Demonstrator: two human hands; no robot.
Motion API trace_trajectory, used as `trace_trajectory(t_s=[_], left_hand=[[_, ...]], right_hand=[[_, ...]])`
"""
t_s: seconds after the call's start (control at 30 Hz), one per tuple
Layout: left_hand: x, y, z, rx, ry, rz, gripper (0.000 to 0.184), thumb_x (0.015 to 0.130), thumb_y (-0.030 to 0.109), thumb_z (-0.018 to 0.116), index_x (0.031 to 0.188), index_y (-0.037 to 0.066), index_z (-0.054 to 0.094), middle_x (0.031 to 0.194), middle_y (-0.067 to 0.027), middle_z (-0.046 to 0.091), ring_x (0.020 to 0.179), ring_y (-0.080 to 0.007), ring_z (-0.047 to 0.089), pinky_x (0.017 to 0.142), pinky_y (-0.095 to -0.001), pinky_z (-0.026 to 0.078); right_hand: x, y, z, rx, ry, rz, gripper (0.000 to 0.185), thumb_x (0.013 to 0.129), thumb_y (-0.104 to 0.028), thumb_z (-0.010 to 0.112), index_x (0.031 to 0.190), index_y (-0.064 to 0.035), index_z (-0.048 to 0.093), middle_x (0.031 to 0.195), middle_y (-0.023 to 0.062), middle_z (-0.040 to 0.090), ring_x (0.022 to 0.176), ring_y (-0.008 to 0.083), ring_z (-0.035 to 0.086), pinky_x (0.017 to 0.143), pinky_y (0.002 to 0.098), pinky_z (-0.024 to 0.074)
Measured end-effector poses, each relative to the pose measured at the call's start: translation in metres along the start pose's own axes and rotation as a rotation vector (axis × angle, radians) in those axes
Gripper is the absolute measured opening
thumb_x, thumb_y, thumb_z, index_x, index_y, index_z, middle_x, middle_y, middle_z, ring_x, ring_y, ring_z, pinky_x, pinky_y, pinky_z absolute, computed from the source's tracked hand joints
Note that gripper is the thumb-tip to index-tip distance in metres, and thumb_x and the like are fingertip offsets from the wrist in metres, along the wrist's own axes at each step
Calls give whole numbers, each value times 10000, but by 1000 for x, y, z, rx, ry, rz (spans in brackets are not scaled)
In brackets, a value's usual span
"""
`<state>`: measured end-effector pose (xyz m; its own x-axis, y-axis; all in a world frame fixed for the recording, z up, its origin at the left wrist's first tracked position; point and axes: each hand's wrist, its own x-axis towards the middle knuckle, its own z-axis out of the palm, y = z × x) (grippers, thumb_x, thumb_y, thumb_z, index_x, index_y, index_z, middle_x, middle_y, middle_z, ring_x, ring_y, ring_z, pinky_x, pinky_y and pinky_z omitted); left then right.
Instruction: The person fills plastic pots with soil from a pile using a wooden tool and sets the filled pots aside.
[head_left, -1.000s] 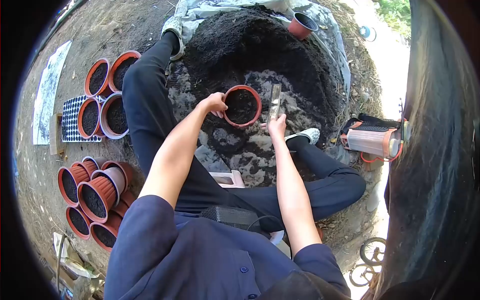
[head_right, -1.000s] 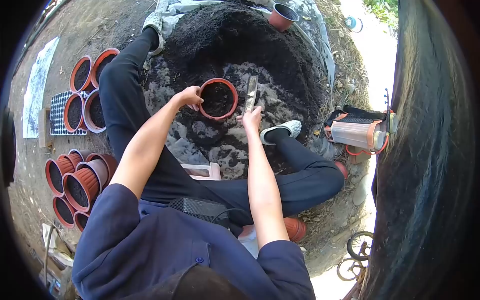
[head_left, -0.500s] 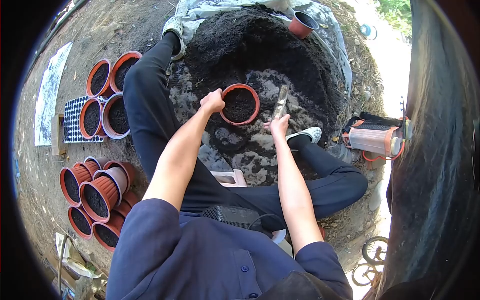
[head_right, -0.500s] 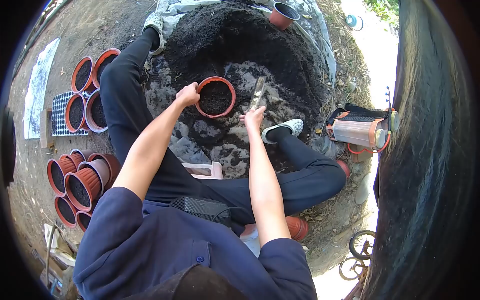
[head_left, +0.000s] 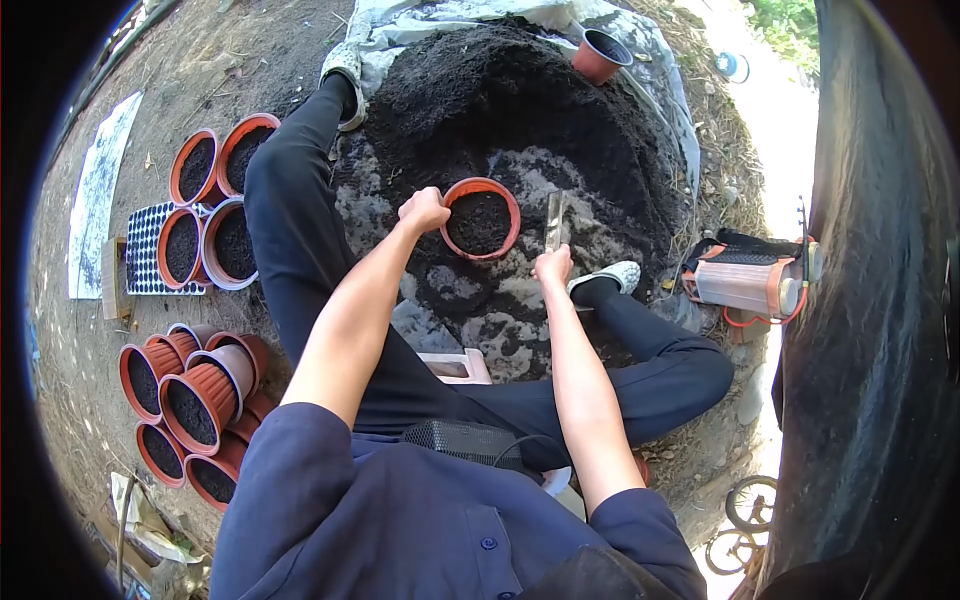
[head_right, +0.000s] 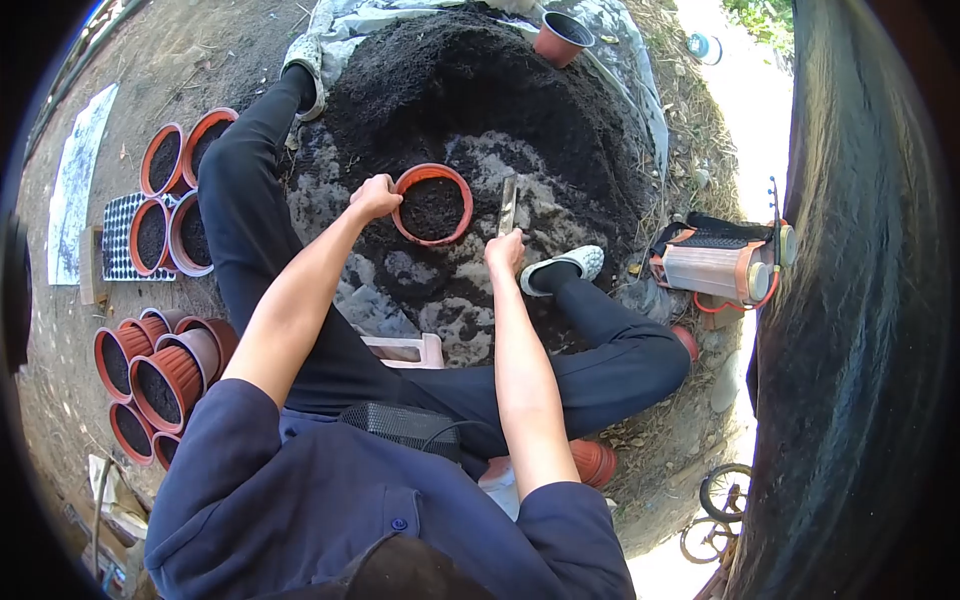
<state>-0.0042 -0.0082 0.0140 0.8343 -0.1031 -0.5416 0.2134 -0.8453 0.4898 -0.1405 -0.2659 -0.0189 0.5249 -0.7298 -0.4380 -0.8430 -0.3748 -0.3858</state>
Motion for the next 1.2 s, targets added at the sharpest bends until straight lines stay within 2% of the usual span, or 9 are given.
trace_trajectory(t_s=[0.07, 0.1, 0.13, 0.2, 0.47, 0.5, 0.73, 0.83, 1.2], left_hand=[[23, -16, 13, -283, -350, 37, 179, 775, 199, 710, 903, 81, 667, 909, -100, 737, 801, -228, 727, 792, -371, 555], [2, 1, -5, -139, -180, -22, 170, 780, 192, 702, 905, 83, 667, 936, -104, 734, 801, -244, 724, 797, -377, 553], [3, 0, 10, 5, 82, -3, 171, 774, 197, 709, 901, 91, 667, 919, -104, 729, 808, -241, 721, 792, -372, 552], [17, -11, 9, -268, -311, -1, 181, 786, 192, 685, 941, 100, 664, 970, -112, 724, 914, -260, 709, 833, -386, 538], [-4, 7, -7, -12, -102, -93, 254, 860, 155, 585, 1112, 123, 595, 1148, -143, 677, 1131, -318, 629, 925, -423, 500], [-3, 6, -4, 13, -87, -92, 238, 865, 168, 586, 1097, 115, 599, 1153, -142, 675, 1133, -315, 629, 926, -423, 501], [4, -2, 8, -22, -32, -133, 289, 828, 285, 685, 1044, 106, 612, 1080, -123, 698, 1060, -275, 663, 875, -414, 509], [1, 1, 4, -34, -28, -126, 325, 832, 339, 701, 1037, 98, 628, 1078, -123, 703, 1043, -266, 671, 867, -409, 515], [-11, 12, -18, 132, -345, -209, 343, 836, 345, 725, 1047, 75, 738, 1033, -86, 743, 864, -225, 736, 778, -356, 583]], right_hand=[[-2, -7, -5, -9, -64, 37, 261, 937, -184, 533, 1148, -31, 546, 1102, 250, 655, 1108, 419, 599, 938, 514, 452], [19, 16, 17, -92, 56, -125, 219, 979, -138, 486, 1123, 23, 522, 827, 171, 701, 565, 238, 698, 498, 359, 562], [15, 22, 18, -91, 58, -119, 219, 979, -138, 486, 1123, 23, 522, 827, 171, 701, 565, 238, 698, 498, 359, 562], [18, 19, 19, -101, 76, -159, 220, 980, -134, 480, 1145, 9, 509, 832, 175, 701, 571, 243, 701, 502, 363, 561], [54, 49, 45, 225, 50, -184, 202, 944, -83, 515, 1139, -32, 512, 840, 132, 691, 566, 174, 650, 449, 316, 509], [36, 29, 24, 164, -58, -74, 313, 891, -100, 554, 1189, -7, 547, 1072, 250, 664, 1059, 428, 616, 921, 492, 471], [-7, -4, 7, 99, 191, -102, 301, 932, -139, 523, 1210, -26, 540, 1072, 261, 660, 1058, 444, 610, 908, 518, 468], [-24, -3, 0, -228, -228, -482, 260, 965, -167, 491, 1209, -79, 509, 994, 272, 665, 969, 483, 620, 829, 554, 474], [-40, -24, -10, 60, 171, -242, 237, 986, -192, 475, 1210, -129, 517, 977, 272, 672, 959, 484, 625, 798, 562, 467]])
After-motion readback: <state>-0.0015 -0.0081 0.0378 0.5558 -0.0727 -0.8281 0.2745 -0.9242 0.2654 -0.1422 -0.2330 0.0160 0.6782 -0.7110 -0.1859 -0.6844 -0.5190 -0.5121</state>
